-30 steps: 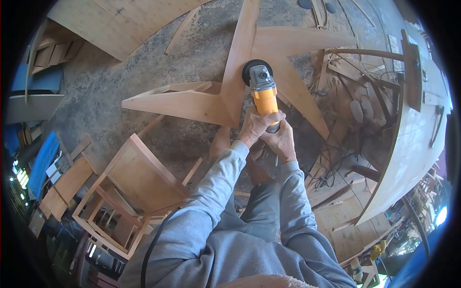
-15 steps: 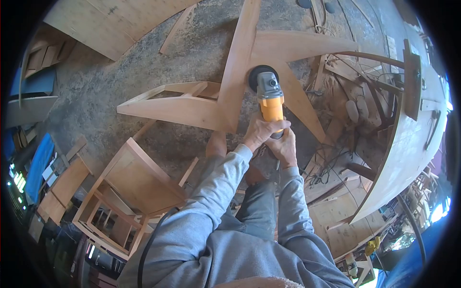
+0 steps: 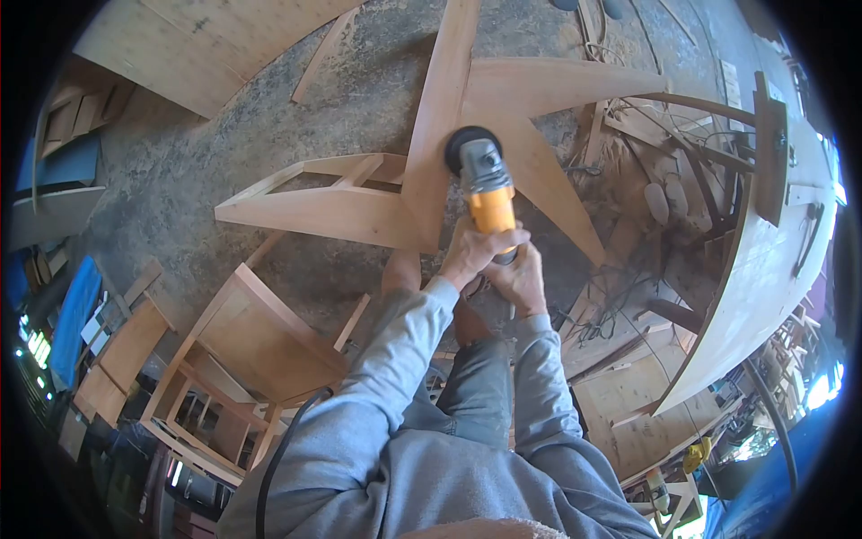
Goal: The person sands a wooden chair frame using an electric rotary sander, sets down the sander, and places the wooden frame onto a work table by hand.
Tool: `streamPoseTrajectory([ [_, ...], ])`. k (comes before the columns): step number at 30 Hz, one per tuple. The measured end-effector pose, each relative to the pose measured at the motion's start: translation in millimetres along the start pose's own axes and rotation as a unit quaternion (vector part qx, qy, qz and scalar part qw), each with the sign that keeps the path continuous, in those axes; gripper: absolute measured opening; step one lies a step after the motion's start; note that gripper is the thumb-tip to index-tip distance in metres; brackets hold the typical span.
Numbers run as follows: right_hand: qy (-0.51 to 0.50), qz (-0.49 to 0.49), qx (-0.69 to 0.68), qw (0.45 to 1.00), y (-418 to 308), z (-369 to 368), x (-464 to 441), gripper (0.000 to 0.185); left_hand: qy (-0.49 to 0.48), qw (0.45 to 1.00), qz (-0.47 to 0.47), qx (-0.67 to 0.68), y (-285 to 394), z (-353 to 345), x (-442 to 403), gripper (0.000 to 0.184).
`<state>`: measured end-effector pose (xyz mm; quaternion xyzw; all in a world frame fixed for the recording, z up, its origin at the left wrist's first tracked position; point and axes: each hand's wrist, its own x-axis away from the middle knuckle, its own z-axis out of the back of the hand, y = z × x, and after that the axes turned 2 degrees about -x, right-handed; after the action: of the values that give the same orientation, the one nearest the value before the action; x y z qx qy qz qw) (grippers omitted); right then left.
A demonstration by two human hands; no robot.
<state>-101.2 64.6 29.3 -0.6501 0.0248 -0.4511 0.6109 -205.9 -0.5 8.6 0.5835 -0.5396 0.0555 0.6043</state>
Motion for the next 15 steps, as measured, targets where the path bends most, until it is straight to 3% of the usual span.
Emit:
streamPoseTrajectory([
  [1, 0.011, -0.001, -0.03, 1.0, 0.5, -8.4, 1.3, 0.06, 0.003, 1.0, 0.013, 0.022, -3.5, 4.1, -1.3, 0.045],
  [3, -0.029, 0.008, 0.094, 0.995, -7.5, -5.5, -8.7, 0.056, 0.012, 0.997, 0.04, 0.066, -8.6, 12.9, -2.2, 0.046],
  [5, -0.005, 0.026, -0.079, 0.997, 8.1, -10.1, -25.9, 0.055, -0.003, 0.999, -0.021, 0.03, 20.2, 8.0, -20.6, 0.045],
  [7, 0.02, 0.013, 0.03, 0.999, -14.2, 5.0, -48.4, 0.053, -0.025, 0.998, -0.056, -0.006, 31.3, -5.2, -49.6, 0.04],
  [9, 0.031, -0.045, 0.119, 0.991, -36.1, 18.2, -48.6, 0.055, -0.039, 0.998, -0.015, -0.053, 38.1, -11.2, -53.2, 0.041],
  [12, 0.026, -0.012, -0.048, 0.998, -18.8, 4.3, -40.3, 0.058, -0.037, 0.999, -0.027, -0.022, 36.9, -7.5, -44.2, 0.038],
  [15, -0.024, -0.029, 0.1, 0.994, -38.6, -3.8, -45.0, 0.058, -0.006, 0.999, -0.006, 0.05, 39.3, 8.5, -36.5, 0.038],
])
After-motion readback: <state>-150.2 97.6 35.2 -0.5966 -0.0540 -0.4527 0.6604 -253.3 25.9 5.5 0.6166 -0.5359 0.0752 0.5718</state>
